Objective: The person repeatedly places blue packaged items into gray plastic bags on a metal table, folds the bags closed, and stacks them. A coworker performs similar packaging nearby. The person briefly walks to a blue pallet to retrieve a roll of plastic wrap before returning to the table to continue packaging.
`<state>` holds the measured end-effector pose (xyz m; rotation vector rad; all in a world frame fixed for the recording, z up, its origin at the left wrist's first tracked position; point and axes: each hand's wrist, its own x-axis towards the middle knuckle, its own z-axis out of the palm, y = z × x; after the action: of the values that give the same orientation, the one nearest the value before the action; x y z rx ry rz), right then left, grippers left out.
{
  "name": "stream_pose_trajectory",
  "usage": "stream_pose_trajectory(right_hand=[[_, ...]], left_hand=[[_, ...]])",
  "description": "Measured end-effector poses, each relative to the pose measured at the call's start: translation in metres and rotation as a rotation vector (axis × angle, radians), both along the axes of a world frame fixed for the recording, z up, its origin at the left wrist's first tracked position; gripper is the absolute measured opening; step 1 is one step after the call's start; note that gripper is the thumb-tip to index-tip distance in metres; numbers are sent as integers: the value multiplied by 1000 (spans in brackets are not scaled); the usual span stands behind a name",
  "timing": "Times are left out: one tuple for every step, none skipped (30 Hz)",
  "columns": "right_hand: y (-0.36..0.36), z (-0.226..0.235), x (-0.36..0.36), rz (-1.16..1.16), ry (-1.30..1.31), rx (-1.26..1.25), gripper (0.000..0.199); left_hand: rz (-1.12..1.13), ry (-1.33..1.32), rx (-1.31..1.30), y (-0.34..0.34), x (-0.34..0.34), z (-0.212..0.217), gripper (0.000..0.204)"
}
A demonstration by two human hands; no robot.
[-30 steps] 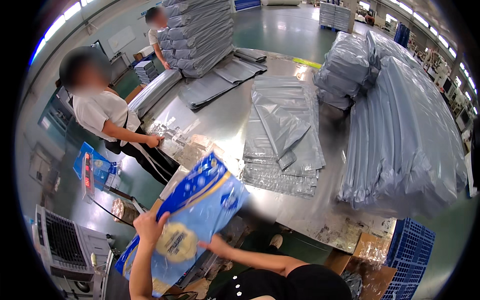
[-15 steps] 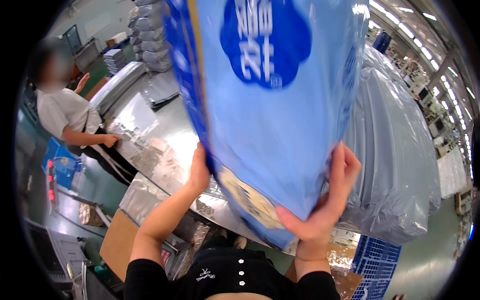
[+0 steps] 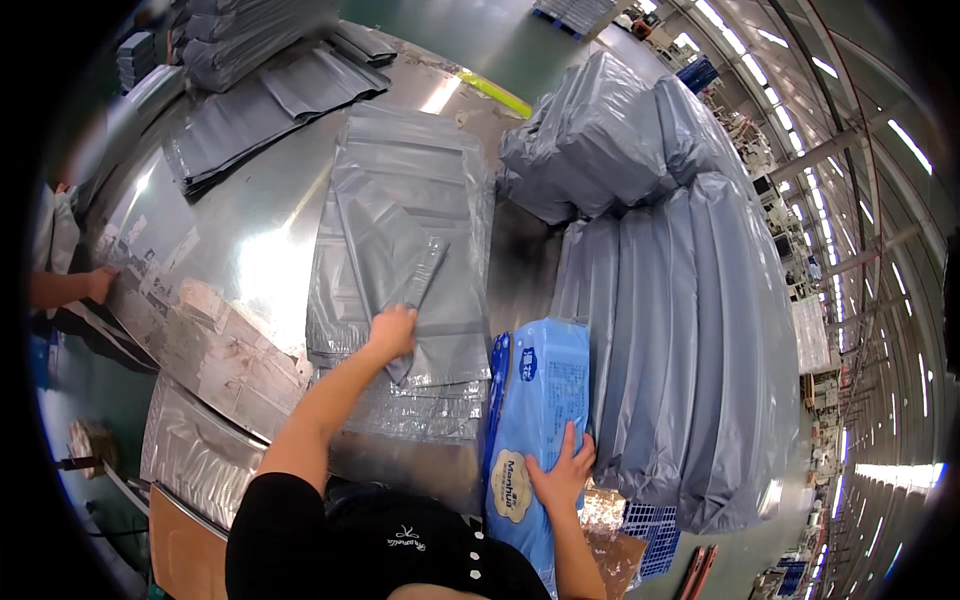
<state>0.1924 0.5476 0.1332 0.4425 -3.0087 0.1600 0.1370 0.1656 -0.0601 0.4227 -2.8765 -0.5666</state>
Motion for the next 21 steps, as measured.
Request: stream_pose_trajectory(right_hand=[[-2,0,-1,-8,-13,-2,93],[-4,0,-2,-12,-25,-3,92],[-3,0,-3,-27,-18,6,92],[-5,-1,-3,-32,-20,12,93],[-5,-1,-2,-35,-22,20,93],[-6,0,0,-32,-33,9,93],[-8,2,-2,-32,-42,-1,93],[-8,2,-5,-29,-44,-12,93],[-5,-2,-6,16,-18,6,95],[-3,-3,-6,20,-15,3,95],[-1,-4,-4,19,-14,0,95],[-3,-2,-5,25,2,-5,95],[-4,1,-4,7,-18,-7,96],[-4,2,-5,-2,-32,-16,96],[-5,3,-5,-13,-43,-20,96],[-5,5,-6,-18,-52,-24,96],[-5,5,-4,-16,-65,-20,96],[-6,5,-5,-11,-67,-21,96],[-5,4,-4,-20,-63,-22,96],[-3,3,-3,-21,-52,-33,96],[0,2,-2,-21,-43,-42,96]], left_hand=[[8,-38,107,-12,3,-9,29],[77,105,255,-22,17,-19,25],[134,249,395,-31,30,-16,20],[203,389,528,-40,49,-13,15],[359,467,604,-42,68,-11,10],[518,539,668,-39,94,-11,4],[615,422,640,-35,123,-17,4],[710,313,607,-30,153,-23,4],[802,205,574,-28,174,-24,5],[806,196,537,-21,181,-2,6],[807,183,499,-12,190,23,6],[810,187,465,-3,192,48,7],[542,420,317,3,193,60,10],[203,526,189,10,179,81,16],[-140,621,64,18,156,103,23],[-352,525,48,29,134,118,32],[-561,385,-21,38,110,124,31],[-658,307,-106,43,86,115,30],[-764,234,-192,46,61,97,30],[-769,43,-320,45,41,83,29],[-763,-148,-446,45,22,71,28]])
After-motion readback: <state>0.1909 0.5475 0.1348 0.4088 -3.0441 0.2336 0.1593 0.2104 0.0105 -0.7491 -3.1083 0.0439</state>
